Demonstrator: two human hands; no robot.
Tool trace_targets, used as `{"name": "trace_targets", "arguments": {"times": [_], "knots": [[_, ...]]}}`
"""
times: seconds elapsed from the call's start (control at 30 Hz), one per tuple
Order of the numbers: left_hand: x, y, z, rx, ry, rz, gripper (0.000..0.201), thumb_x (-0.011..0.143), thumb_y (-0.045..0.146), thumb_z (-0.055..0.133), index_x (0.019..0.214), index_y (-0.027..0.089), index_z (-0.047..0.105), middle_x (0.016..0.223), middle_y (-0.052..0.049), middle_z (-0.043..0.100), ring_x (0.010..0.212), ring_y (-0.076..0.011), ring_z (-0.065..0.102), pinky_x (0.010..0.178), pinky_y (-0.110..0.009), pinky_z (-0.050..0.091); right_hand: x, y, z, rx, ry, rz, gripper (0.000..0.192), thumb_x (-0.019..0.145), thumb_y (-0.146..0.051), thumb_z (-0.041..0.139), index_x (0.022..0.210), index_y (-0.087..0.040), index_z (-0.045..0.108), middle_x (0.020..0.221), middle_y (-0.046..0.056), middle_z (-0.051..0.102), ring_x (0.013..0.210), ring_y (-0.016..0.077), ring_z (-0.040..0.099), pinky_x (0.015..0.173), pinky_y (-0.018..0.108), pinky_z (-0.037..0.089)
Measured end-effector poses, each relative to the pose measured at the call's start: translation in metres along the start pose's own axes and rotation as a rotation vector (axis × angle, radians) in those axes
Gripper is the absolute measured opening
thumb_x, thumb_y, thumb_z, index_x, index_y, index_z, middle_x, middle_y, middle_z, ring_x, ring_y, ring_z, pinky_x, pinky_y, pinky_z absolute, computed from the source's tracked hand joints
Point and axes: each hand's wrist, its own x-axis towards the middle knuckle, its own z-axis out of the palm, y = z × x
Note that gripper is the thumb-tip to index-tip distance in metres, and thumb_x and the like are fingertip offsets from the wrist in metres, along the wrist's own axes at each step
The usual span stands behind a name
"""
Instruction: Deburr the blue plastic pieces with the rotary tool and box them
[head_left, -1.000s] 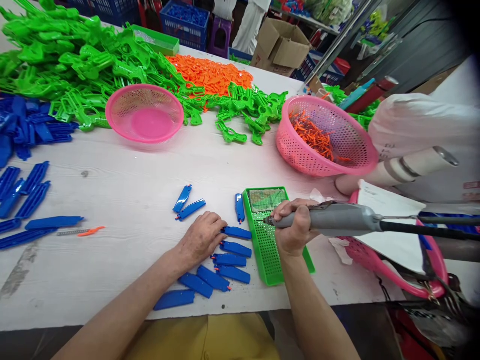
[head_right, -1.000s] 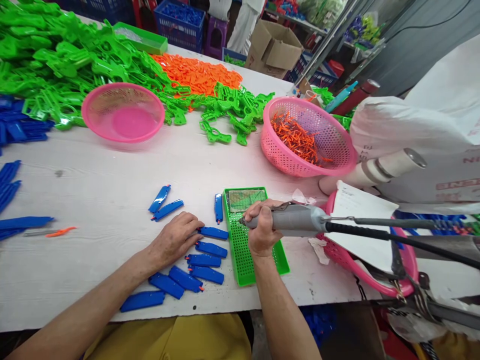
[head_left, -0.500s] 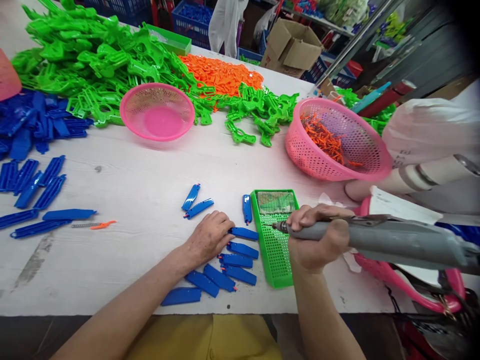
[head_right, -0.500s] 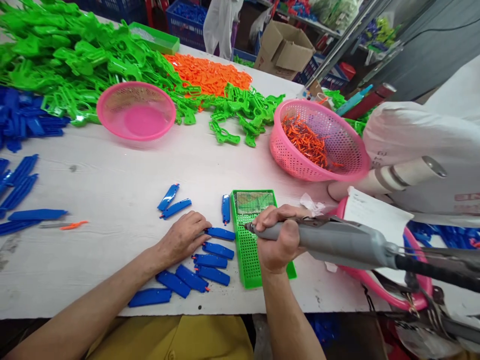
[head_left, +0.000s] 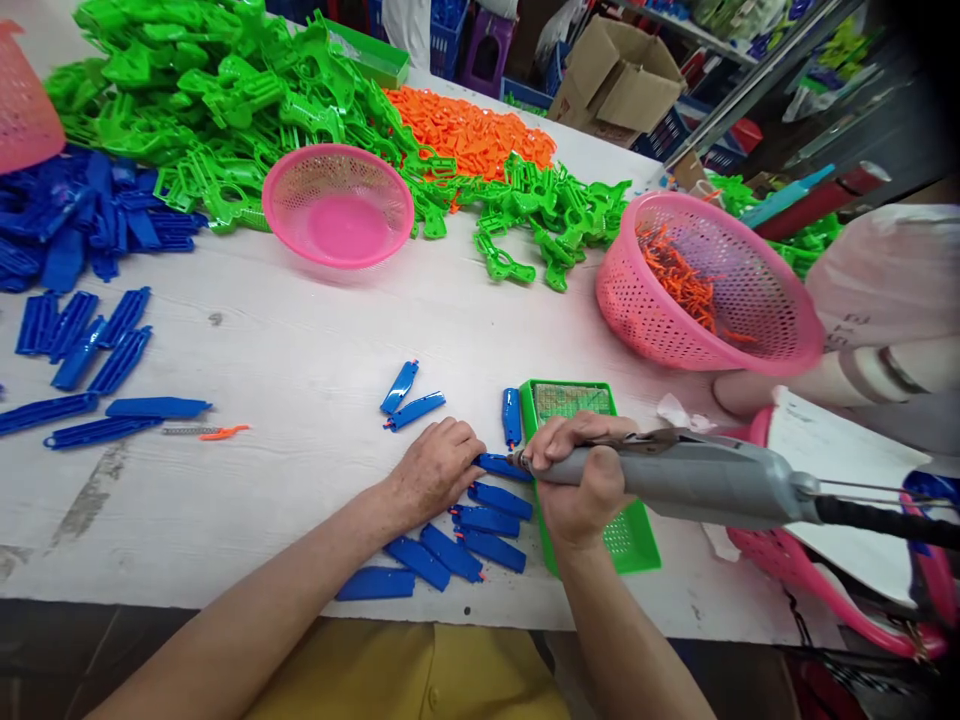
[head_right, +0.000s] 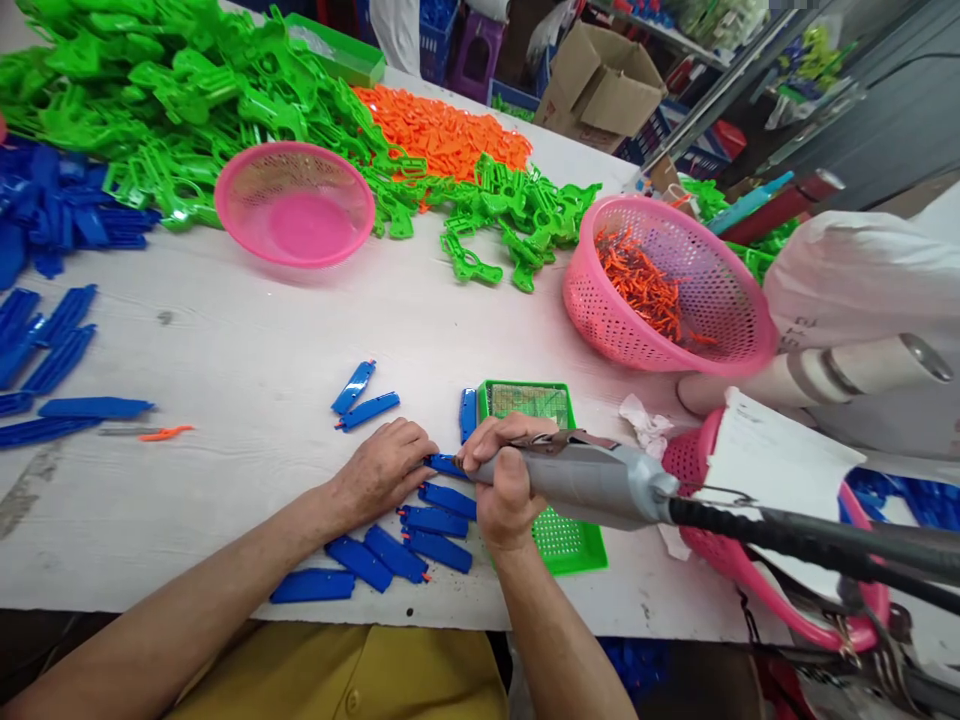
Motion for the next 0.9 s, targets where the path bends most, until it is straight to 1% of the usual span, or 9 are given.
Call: {"name": "trace_targets", "arguments": {"times": [0.3,0.47,0.6,0.67,0.77,0.83,0.9], "knots": [[0.000,0.000,0.000,-0.001,0.001,0.001,0.008,0.097,0.024,0.066,0.102,0.018,0.064,0.100,-0.007,0.062,0.095,-0.0242,0.056,0.084,-0.039,0.048,-0.001,0.005,0.003,-0.001,-0.029,0.016,0.012,0.089,-0.035,0.063,0.089,-0.025,0.056,0.062,-0.009,0.053,0.044,0.0094,0.049,0.042,0.026,0.047],[0.000,-0.001,0.002,0.001,-0.015,-0.006,0.008,0.098,0.026,0.063,0.101,0.019,0.064,0.099,-0.007,0.063,0.096,-0.0245,0.057,0.084,-0.040,0.048,-0.006,0.011,0.002,-0.032,-0.108,-0.014,0.016,0.091,-0.035,0.062,0.084,-0.025,0.052,0.063,-0.009,0.053,0.043,0.0088,0.049,0.044,0.026,0.048],[0.003,0.001,0.000,0.005,-0.041,-0.014,0.004,0.097,0.023,0.063,0.097,0.019,0.063,0.097,-0.006,0.063,0.095,-0.0244,0.057,0.083,-0.040,0.049,-0.009,0.015,0.002,-0.031,-0.165,-0.019,0.014,0.091,-0.034,0.063,0.086,-0.026,0.052,0.066,-0.008,0.054,0.045,0.0097,0.050,0.045,0.028,0.049],[0.004,0.003,-0.003,0.016,-0.060,-0.016,0.003,0.096,0.022,0.064,0.097,0.019,0.063,0.098,-0.006,0.063,0.094,-0.0242,0.057,0.083,-0.039,0.049,-0.008,0.012,0.002,0.002,-0.145,0.002,0.012,0.091,-0.032,0.062,0.087,-0.026,0.054,0.065,-0.008,0.054,0.045,0.0099,0.050,0.045,0.028,0.049],[0.000,0.006,-0.013,0.054,-0.123,-0.010,0.006,0.094,0.021,0.068,0.097,0.018,0.063,0.102,-0.007,0.064,0.096,-0.0241,0.057,0.084,-0.039,0.049,-0.001,0.000,-0.005,0.046,-0.074,0.024,0.012,0.090,-0.035,0.061,0.087,-0.025,0.056,0.061,-0.008,0.052,0.043,0.0097,0.049,0.043,0.026,0.045],[-0.004,0.007,-0.023,0.072,-0.188,0.000,0.007,0.093,0.019,0.069,0.098,0.018,0.064,0.107,-0.007,0.065,0.098,-0.0246,0.058,0.086,-0.040,0.049,0.007,-0.011,-0.016,0.032,-0.029,-0.002,0.014,0.089,-0.037,0.060,0.087,-0.024,0.058,0.060,-0.008,0.052,0.042,0.0098,0.048,0.042,0.026,0.044],[-0.005,0.007,-0.034,0.061,-0.247,0.026,0.008,0.092,0.016,0.067,0.099,0.018,0.065,0.110,-0.007,0.065,0.099,-0.0247,0.059,0.087,-0.040,0.050,0.015,-0.020,-0.030,-0.014,0.025,-0.067,0.014,0.087,-0.037,0.060,0.086,-0.023,0.059,0.060,-0.007,0.053,0.041,0.0101,0.048,0.041,0.027,0.044]]}}
